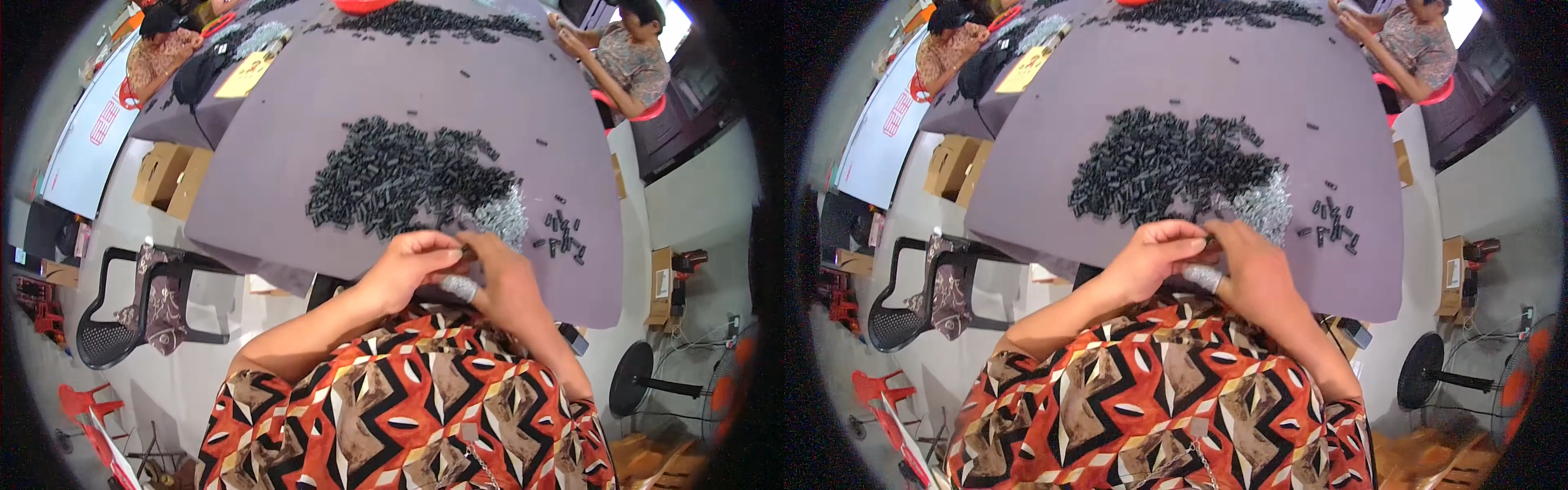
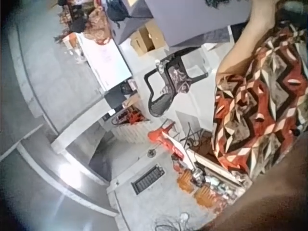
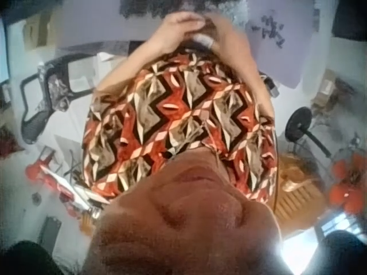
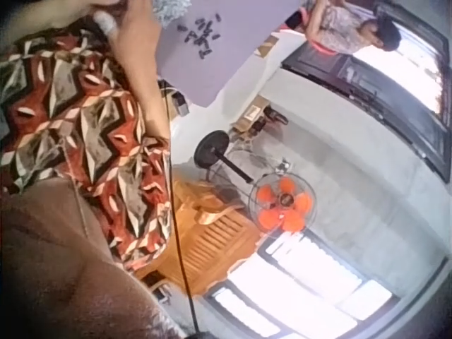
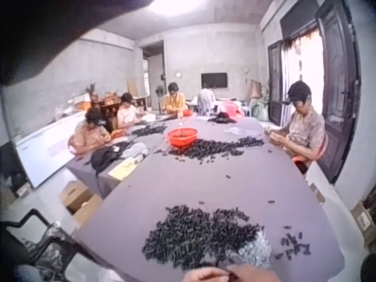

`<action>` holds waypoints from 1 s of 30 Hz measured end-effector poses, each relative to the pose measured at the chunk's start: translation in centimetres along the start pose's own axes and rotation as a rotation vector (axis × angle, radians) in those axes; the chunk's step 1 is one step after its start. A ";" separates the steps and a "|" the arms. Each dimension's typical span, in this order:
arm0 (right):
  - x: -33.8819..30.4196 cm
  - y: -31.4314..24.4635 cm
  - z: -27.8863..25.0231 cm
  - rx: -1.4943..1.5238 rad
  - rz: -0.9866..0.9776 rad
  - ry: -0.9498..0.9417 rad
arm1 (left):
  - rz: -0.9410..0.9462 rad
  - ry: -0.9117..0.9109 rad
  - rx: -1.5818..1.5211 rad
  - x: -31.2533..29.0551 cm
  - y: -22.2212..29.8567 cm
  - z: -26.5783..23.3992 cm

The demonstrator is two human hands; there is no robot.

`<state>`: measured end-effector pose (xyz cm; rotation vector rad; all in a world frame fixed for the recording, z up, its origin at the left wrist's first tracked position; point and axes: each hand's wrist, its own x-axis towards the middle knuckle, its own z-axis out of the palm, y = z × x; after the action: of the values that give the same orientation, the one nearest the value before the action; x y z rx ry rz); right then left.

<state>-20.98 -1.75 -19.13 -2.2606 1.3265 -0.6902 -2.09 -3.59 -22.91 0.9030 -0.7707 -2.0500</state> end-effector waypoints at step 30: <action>0.0 1.6 2.9 0.082 -0.081 0.131 | -0.102 -0.053 0.041 -0.4 -1.0 -0.7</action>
<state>-20.31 -2.13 -22.32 -2.2469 1.2468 -0.9178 -1.75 -2.93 -23.90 0.9315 -0.8128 -2.1619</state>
